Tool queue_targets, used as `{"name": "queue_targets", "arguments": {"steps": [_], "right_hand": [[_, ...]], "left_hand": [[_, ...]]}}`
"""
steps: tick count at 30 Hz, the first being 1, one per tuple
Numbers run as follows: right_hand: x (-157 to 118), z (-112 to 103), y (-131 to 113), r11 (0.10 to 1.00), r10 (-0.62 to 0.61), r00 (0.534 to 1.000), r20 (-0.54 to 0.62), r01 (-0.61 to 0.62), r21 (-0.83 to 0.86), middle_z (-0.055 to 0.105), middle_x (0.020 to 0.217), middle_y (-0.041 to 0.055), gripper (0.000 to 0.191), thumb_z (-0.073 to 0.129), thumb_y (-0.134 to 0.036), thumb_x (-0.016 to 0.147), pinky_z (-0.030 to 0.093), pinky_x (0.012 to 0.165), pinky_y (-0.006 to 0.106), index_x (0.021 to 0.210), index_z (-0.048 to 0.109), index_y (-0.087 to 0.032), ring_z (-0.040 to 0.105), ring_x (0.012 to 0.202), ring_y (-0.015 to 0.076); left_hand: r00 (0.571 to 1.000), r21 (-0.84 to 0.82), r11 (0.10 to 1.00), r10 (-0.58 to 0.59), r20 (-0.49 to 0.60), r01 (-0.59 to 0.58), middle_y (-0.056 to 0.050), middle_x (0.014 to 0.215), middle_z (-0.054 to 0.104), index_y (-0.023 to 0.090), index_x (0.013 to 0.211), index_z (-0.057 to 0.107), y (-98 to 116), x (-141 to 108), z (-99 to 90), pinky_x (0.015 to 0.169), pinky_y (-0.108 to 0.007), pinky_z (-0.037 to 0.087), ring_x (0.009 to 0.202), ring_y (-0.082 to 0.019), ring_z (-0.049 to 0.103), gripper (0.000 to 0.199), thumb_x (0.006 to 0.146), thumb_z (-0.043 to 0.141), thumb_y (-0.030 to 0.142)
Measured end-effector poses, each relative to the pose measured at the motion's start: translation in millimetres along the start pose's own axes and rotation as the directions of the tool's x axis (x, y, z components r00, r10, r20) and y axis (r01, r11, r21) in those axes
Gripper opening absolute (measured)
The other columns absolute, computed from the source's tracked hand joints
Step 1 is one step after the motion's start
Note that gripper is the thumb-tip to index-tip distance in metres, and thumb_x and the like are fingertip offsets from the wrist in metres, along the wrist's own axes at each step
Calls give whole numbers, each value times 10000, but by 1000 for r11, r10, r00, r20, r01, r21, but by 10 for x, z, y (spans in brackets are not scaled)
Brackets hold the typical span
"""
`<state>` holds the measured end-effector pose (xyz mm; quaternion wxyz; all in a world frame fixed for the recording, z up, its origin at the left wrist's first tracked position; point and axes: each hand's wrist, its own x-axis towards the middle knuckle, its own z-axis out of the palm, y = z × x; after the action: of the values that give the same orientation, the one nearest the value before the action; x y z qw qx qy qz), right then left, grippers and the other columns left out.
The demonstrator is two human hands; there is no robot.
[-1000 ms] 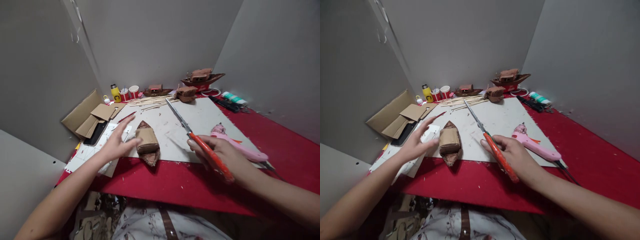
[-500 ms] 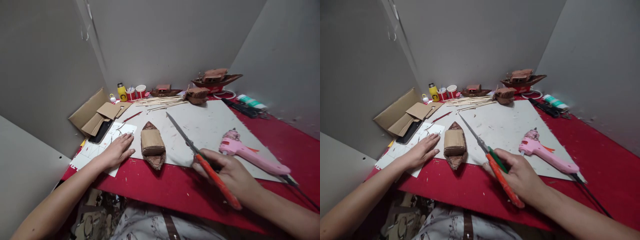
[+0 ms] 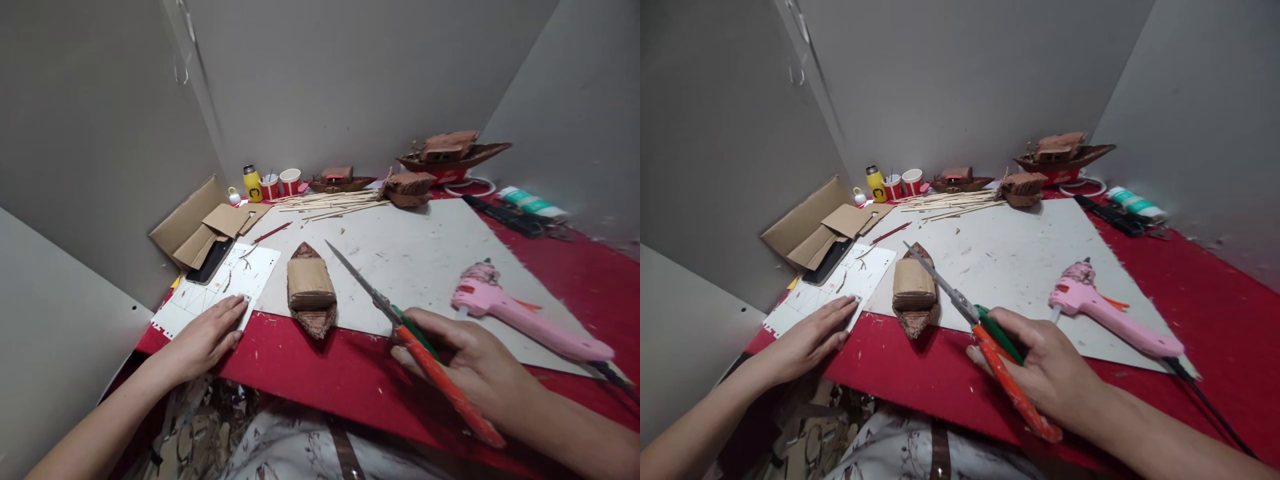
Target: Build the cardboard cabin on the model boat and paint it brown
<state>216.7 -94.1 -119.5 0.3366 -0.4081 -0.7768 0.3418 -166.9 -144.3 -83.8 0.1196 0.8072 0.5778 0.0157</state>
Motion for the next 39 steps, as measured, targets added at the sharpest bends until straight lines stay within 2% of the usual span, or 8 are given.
{"name": "queue_targets", "arguments": {"steps": [7, 13, 17, 23, 26, 28, 32, 39], "right_hand": [[-4, 2, 19, 999, -29, 1000, -8, 29, -35, 513, 556, -26, 403, 618, -541, 891, 385, 460, 231, 657, 512, -230, 459, 508, 129], [-4, 0, -1, 996, -81, 997, -3, 81, -25, 508, 535, -31, 375, 631, -486, 886, 372, 440, 244, 650, 478, -239, 438, 481, 131], [-7, -4, 6, 996, -86, 996, 12, 86, 2, 507, 526, -39, 355, 632, -444, 893, 362, 438, 238, 646, 481, -238, 435, 467, 121], [-31, 64, -8, 998, -42, 999, -1, 42, 43, 495, 550, -43, 346, 641, -463, 887, 353, 472, 250, 669, 501, -234, 421, 502, 121], [-45, 71, -26, 999, -20, 999, -37, 21, 42, 438, 541, -57, 356, 645, -462, 879, 326, 472, 254, 658, 484, -235, 352, 497, 110], [-44, 50, -24, 999, -38, 999, -18, 38, 31, 433, 531, -57, 365, 642, -459, 880, 321, 462, 253, 646, 472, -235, 348, 489, 109], [-33, -2, -9, 995, -102, 993, 58, 102, 5, 491, 547, -40, 342, 652, -433, 875, 362, 463, 247, 652, 487, -233, 419, 494, 120], [-55, 18, 42, 983, -172, 978, 119, 177, -40, 468, 551, -52, 343, 648, -420, 902, 357, 443, 239, 669, 472, -240, 407, 481, 113]], "left_hand": [[957, -36, 990, 120, -262, -134, -160, 1541, 512, 183, 1470, 517, -88, 274, 290, 1156, -459, 450, 1431, -253, 484, 481, 1016, 360, 192], [916, -34, 989, 121, -382, -145, -228, 1461, 570, 169, 1367, 622, -86, 420, 330, 1055, -517, 527, 1326, -321, 588, 447, 969, 419, 161], [885, -62, 991, 80, -459, -122, -179, 1363, 660, 202, 1314, 647, -254, 655, 104, 1033, -490, 543, 1287, -289, 619, 428, 923, 484, 142], [833, -90, 996, -44, -551, -7, -135, 1367, 658, 174, 1290, 643, -638, 1540, -447, 1101, -450, 475, 1276, -261, 605, 363, 956, 501, 175], [842, -62, 998, -56, -536, 27, -137, 1465, 558, 180, 1329, 601, -680, 1797, -483, 1125, -579, 410, 1342, -309, 530, 393, 962, 615, 321], [878, -35, 999, -31, -478, 17, -147, 1490, 533, 174, 1351, 586, -632, 1777, -388, 1135, -593, 390, 1364, -320, 510, 431, 968, 606, 371], [961, -1, 999, 34, -274, -35, -176, 1470, 577, 144, 1353, 607, -465, 1402, -109, 1179, -438, 381, 1387, -283, 518, 465, 1001, 481, 420], [991, 15, 997, -68, -116, 70, -227, 1635, 328, 45, 1521, 406, -313, 699, 26, 1250, -478, 244, 1536, -306, 282, 720, 1013, 340, 550]]}}
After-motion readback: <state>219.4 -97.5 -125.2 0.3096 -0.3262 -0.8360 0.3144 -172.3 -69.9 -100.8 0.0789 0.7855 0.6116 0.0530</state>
